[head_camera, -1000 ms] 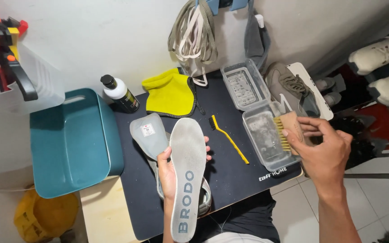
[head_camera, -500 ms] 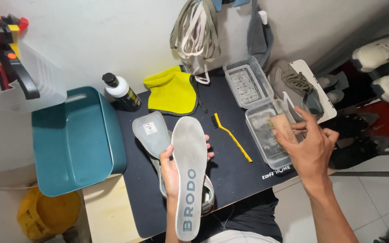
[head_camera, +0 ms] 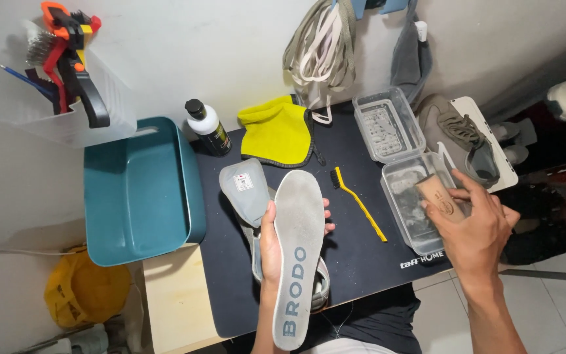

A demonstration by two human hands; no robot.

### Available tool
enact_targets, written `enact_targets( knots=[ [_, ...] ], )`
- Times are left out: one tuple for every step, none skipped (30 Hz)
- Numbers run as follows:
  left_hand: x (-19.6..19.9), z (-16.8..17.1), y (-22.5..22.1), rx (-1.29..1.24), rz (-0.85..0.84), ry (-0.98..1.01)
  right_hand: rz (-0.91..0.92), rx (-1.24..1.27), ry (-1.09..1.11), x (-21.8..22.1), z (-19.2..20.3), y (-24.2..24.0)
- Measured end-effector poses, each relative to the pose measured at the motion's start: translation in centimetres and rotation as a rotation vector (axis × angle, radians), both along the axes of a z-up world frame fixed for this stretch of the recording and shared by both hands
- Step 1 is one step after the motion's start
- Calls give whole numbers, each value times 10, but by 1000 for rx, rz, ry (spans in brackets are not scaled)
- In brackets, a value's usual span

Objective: Brushing a shoe insole with a cleaning brush to remove dirt or apply cleaner.

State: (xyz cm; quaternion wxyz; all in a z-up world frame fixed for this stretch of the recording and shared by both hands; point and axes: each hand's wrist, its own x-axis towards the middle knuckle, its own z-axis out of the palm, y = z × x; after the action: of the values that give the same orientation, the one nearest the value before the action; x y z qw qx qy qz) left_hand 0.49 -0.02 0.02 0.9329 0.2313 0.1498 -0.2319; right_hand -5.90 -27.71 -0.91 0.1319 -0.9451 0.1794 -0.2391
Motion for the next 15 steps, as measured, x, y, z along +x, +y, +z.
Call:
enact_targets(
  knots=[
    [1, 0, -1, 4, -1, -1, -1, 4, -1, 1, 5, 1],
    [1, 0, 0, 10, -8, -5, 30, 123, -3, 3, 10, 3],
    [0, 0, 0, 16, -16, -9, 61, 243, -3, 5, 15, 4],
    [-1, 0, 1, 17, -14, -10, 63, 244, -5, 3, 10, 2],
    [-2, 1, 1, 19, -7, -6, 82, 188, 5, 1, 5, 0],
    [-2, 2, 1, 19, 4, -3, 105, 131, 13, 2, 1, -3],
    [2, 2, 0, 19, 10, -6, 110, 130, 10, 8, 5, -1],
    [1, 1, 1, 13, 0, -2, 99, 155, 11, 8, 8, 3],
    [0, 0, 1, 6, -10, 2, 87, 180, 12, 8, 11, 7],
    [0, 1, 2, 6, -11, 3, 86, 181, 13, 9, 12, 8],
    [0, 2, 1, 15, -12, 3, 66, 192, 73, 11, 13, 9],
    [0, 3, 1, 23, -14, 2, 46, 202, 133, 12, 15, 10],
    [0, 2, 1, 23, -16, 3, 44, 202, 133, 13, 14, 9],
    [1, 1, 0, 30, -9, -1, 95, 202, 147, 15, 12, 8],
    [1, 0, 0, 37, -2, -4, 147, 201, 161, 16, 10, 7]
  ],
)
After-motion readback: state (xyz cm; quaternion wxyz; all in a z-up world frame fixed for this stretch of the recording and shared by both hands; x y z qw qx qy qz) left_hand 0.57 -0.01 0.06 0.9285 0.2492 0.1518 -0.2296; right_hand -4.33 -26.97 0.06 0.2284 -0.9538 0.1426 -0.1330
